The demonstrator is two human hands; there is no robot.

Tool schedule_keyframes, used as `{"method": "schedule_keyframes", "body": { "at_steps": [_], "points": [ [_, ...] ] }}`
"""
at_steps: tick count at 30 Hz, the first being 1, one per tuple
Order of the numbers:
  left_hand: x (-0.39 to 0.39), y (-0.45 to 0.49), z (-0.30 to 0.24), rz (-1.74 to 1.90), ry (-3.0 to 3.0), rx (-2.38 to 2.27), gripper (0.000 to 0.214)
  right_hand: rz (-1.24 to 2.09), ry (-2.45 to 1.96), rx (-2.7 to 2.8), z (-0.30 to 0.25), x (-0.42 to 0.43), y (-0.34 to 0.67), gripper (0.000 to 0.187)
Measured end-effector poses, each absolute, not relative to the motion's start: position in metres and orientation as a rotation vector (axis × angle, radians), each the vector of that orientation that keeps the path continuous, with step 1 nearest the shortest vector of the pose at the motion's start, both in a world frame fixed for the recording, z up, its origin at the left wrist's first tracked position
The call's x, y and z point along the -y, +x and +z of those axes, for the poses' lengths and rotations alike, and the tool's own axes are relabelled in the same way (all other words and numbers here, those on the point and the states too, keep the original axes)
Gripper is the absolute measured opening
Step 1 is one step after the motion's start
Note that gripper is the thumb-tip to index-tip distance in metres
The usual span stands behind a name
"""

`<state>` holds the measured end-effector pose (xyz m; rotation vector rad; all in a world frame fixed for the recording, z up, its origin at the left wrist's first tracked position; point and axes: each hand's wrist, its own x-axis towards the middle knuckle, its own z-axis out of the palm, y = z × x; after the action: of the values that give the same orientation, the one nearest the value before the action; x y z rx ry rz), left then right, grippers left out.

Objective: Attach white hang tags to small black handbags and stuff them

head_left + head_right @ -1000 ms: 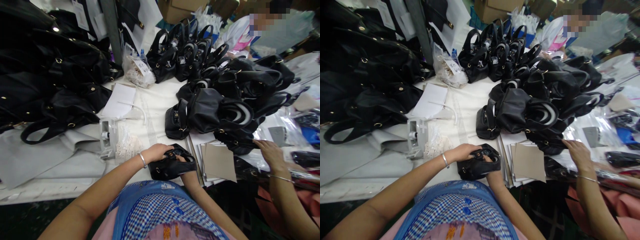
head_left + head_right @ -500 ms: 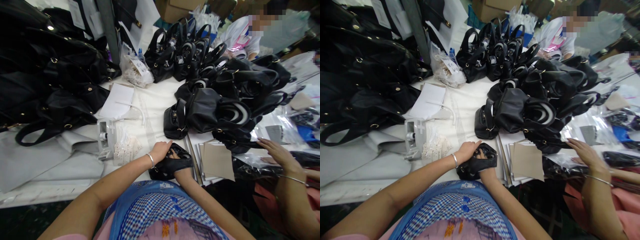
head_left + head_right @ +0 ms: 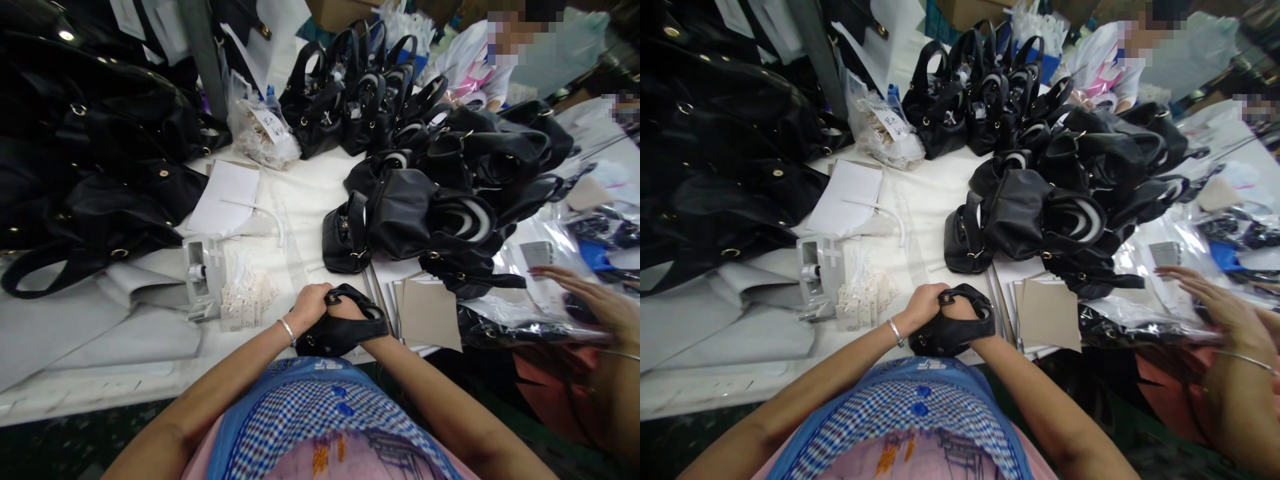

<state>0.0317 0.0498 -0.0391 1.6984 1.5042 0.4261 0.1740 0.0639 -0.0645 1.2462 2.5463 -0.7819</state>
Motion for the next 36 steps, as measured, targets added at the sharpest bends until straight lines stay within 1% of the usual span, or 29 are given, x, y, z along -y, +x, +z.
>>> {"method": "schedule_keyframes", "body": {
  "at_steps": [4, 8, 11, 13, 17, 21, 24, 27, 29, 31, 33, 36],
  "points": [
    [-0.050, 0.030, -0.038, 0.396, 1.714, -1.557, 0.038, -0.879, 1.278, -2.533, -0.062, -0.065, 0.170, 0.021],
    [-0.042, 0.026, -0.035, 0.488, 1.653, -1.529, 0.037, -0.973, 1.407, -2.485, -0.054, -0.056, 0.178, 0.026],
    [-0.036, 0.026, -0.033, 0.534, 1.571, -1.510, 0.035, -1.114, 1.489, -2.408, -0.051, -0.049, 0.191, 0.034],
    [-0.035, 0.027, -0.032, 0.519, 1.553, -1.472, 0.037, -1.146, 1.521, -2.378, -0.048, -0.045, 0.198, 0.040],
    [-0.038, 0.028, -0.033, 0.496, 1.538, -1.427, 0.041, -1.100, 1.556, -2.427, -0.034, -0.031, 0.208, 0.049],
    [-0.042, 0.019, -0.035, 0.548, 1.524, -1.442, 0.042, -0.858, 1.583, -2.733, -0.011, -0.006, 0.216, 0.052],
    [-0.043, 0.011, -0.034, 0.562, 1.531, -1.318, 0.047, -0.810, 1.526, -2.829, 0.001, 0.013, 0.224, 0.048],
    [-0.046, 0.008, -0.034, 0.495, 1.521, -1.256, 0.067, -0.757, 1.601, -2.827, 0.004, 0.026, 0.233, 0.037],
    [-0.051, 0.011, -0.035, 0.439, 1.526, -1.280, 0.077, -0.734, 1.771, -2.751, 0.001, 0.031, 0.239, 0.032],
    [-0.057, 0.016, -0.038, 0.378, 1.547, -1.280, 0.078, -0.803, 1.996, -2.605, -0.004, 0.036, 0.245, 0.031],
    [-0.063, 0.020, -0.042, 0.333, 1.577, -1.232, 0.075, -0.989, 2.185, -2.432, -0.011, 0.041, 0.248, 0.035],
    [-0.068, 0.026, -0.048, 0.333, 1.633, -1.136, 0.070, -1.270, 2.234, -2.317, -0.021, 0.047, 0.248, 0.047]
  ]
}}
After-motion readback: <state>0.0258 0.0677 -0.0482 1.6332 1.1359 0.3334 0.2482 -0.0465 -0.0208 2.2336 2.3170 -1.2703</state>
